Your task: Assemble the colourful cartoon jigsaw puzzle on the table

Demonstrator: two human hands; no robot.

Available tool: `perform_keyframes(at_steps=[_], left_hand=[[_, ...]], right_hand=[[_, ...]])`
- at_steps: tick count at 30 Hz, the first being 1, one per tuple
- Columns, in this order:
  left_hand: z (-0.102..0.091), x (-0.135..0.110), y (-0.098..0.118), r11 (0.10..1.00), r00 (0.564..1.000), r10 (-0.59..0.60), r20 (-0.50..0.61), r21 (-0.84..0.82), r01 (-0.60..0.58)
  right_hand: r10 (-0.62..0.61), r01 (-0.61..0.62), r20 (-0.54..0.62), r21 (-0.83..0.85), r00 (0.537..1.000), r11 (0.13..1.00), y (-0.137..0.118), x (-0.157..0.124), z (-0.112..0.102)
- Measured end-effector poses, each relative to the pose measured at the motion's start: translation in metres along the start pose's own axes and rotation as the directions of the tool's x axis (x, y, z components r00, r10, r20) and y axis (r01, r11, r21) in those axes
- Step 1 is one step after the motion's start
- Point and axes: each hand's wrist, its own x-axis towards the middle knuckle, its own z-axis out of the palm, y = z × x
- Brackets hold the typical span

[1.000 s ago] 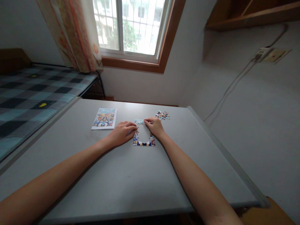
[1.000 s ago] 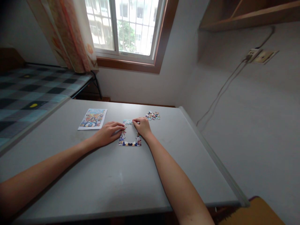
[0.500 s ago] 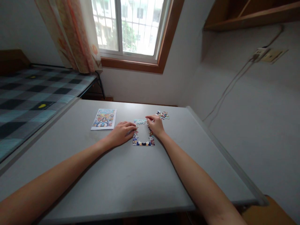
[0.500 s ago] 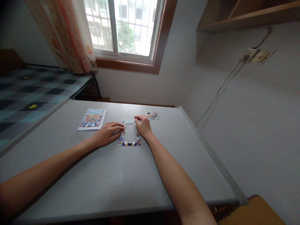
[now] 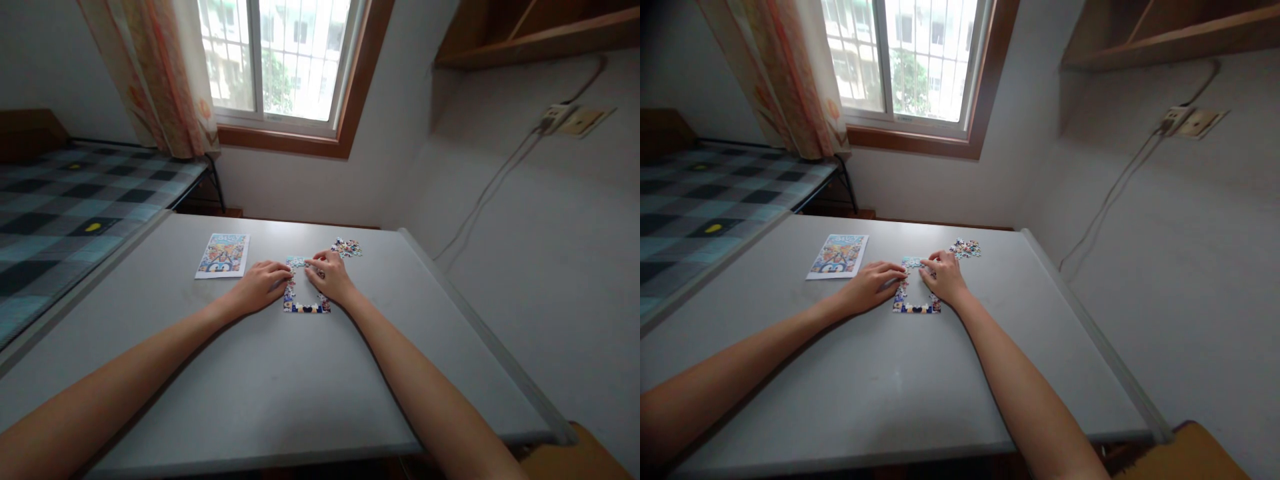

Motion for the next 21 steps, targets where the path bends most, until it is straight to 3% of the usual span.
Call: perform_keyframes(at_steps=[9, 14, 21], left_hand=[[0.0003, -0.0004, -0.0007, 1.000, 1.000, 0.010, -0.007, 0.000, -0.010], [0.0014, -0.0012, -0.0018, 1.000, 1.000, 0.007, -0.001, 0.007, -0.007], [0.0021, -0.0006, -0.0024, 1.000, 1.000, 0.010, -0.008, 0.001, -0.010]], right_hand=[[-0.030, 0.030, -0.001, 0.026, 1.000, 0.999, -0.0013, -0.0002, -0.0016], [-0.090, 0.089, 0.063, 0.018, 0.994, 0.996, -0.0033, -0.0014, -0.0025], [-0.080, 0.086, 0.147, -0.038, 0.986, 0.996, -0.0078, 0.0005, -0.0070]])
